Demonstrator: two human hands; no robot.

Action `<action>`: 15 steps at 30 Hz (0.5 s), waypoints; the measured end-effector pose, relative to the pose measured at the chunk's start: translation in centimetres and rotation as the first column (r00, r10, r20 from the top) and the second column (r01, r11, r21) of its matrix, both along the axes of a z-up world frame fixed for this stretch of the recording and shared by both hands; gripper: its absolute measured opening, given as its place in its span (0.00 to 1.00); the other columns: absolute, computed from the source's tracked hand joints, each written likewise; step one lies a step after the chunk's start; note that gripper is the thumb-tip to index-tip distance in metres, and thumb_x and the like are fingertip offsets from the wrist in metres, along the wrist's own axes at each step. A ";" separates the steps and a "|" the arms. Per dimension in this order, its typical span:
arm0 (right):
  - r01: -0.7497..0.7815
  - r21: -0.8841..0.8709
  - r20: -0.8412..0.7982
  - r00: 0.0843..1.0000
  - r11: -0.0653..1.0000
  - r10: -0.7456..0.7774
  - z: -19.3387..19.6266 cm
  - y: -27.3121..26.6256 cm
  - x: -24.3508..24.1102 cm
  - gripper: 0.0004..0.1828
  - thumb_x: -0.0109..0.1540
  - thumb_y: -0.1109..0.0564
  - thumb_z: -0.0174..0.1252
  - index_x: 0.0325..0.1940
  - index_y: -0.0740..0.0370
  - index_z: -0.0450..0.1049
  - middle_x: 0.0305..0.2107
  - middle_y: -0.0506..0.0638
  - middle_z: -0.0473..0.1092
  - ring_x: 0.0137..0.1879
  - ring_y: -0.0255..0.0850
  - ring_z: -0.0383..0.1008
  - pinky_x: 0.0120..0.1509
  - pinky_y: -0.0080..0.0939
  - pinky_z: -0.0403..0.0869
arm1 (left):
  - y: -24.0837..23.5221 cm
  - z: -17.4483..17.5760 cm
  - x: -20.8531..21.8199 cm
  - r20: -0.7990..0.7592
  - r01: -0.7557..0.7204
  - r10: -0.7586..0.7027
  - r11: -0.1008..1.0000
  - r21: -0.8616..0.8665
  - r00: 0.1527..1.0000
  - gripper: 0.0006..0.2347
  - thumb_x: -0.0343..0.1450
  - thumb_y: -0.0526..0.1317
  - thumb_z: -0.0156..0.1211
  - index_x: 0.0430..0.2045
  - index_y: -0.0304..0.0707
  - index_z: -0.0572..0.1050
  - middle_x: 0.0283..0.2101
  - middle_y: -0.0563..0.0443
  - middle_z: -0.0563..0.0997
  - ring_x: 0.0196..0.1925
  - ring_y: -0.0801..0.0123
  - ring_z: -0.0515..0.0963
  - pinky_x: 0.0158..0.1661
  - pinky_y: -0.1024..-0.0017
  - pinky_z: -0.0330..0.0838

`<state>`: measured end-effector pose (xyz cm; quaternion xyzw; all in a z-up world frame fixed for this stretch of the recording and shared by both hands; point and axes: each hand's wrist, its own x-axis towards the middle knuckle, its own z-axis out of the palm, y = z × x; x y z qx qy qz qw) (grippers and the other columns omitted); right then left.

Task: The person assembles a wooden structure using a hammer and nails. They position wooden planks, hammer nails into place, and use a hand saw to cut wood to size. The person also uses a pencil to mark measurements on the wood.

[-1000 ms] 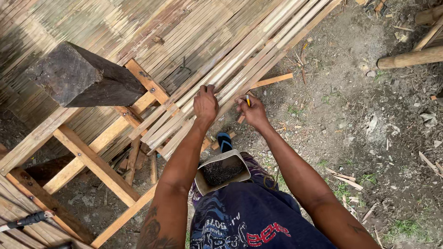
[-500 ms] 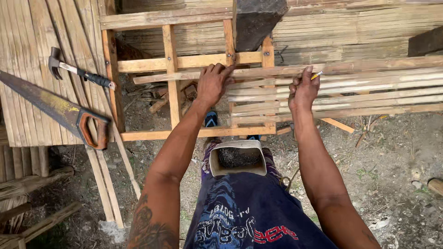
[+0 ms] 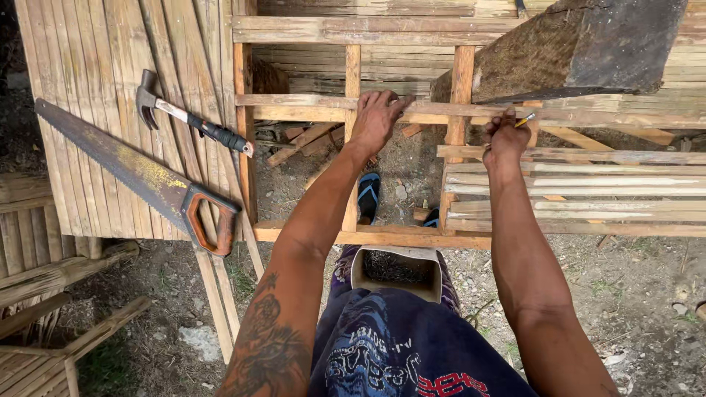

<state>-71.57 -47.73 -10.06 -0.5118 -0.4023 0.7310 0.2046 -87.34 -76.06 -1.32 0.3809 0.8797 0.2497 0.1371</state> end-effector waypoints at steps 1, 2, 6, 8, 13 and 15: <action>-0.003 -0.042 0.000 1.000 0.999 0.003 -0.4 0.1 -0.6 0.07 0.73 0.57 0.48 0.41 0.58 0.69 0.26 0.46 0.70 0.26 0.34 0.69 0.23 0.34 0.63 | 0.0 -0.1 -0.3 0.013 0.003 -0.003 1.000 0.009 1.000 0.20 0.75 0.32 0.53 0.62 0.56 0.72 0.53 0.45 0.76 0.60 0.55 0.70 0.64 0.55 0.54; 0.007 -0.084 0.007 1.000 0.996 -0.006 -0.7 -0.1 -0.4 0.07 0.72 0.60 0.46 0.41 0.57 0.69 0.26 0.46 0.70 0.26 0.33 0.69 0.22 0.34 0.61 | 0.0 -0.2 -0.1 0.005 -0.005 0.005 1.000 -0.023 1.000 0.19 0.76 0.34 0.53 0.62 0.56 0.72 0.53 0.45 0.76 0.60 0.55 0.70 0.65 0.55 0.54; 0.023 -0.078 0.121 0.993 0.997 -0.014 -1.3 -0.8 -1.3 0.03 0.71 0.62 0.47 0.47 0.60 0.66 0.26 0.49 0.71 0.24 0.36 0.69 0.23 0.35 0.62 | 1.6 0.3 0.3 -0.092 0.037 -0.038 0.999 -0.011 0.995 0.19 0.72 0.45 0.58 0.60 0.49 0.72 0.53 0.41 0.74 0.59 0.52 0.70 0.62 0.48 0.51; -0.037 -0.031 0.107 0.993 0.999 0.040 -1.3 -0.9 -1.0 0.08 0.71 0.60 0.45 0.54 0.61 0.67 0.26 0.48 0.72 0.25 0.34 0.70 0.23 0.33 0.63 | 3.3 0.5 1.0 -0.004 0.038 -0.038 0.999 -0.016 0.999 0.20 0.74 0.49 0.57 0.60 0.45 0.71 0.53 0.43 0.74 0.59 0.53 0.70 0.63 0.42 0.48; -0.184 -0.031 0.132 0.973 0.982 0.187 0.1 -0.4 -0.7 0.11 0.71 0.62 0.44 0.56 0.65 0.66 0.27 0.51 0.75 0.25 0.36 0.73 0.24 0.34 0.66 | 9.1 0.3 3.3 0.075 0.037 -0.016 0.957 -0.289 0.997 0.18 0.75 0.53 0.55 0.59 0.55 0.72 0.55 0.43 0.72 0.59 0.50 0.68 0.59 0.43 0.54; -0.277 -0.073 0.138 0.949 0.958 0.284 1.7 0.2 0.0 0.10 0.71 0.60 0.45 0.55 0.65 0.65 0.27 0.53 0.77 0.26 0.37 0.75 0.24 0.35 0.68 | 9.7 0.2 4.3 0.089 -0.001 0.032 0.942 -0.334 0.996 0.17 0.75 0.51 0.54 0.60 0.60 0.72 0.54 0.44 0.72 0.58 0.52 0.69 0.59 0.43 0.54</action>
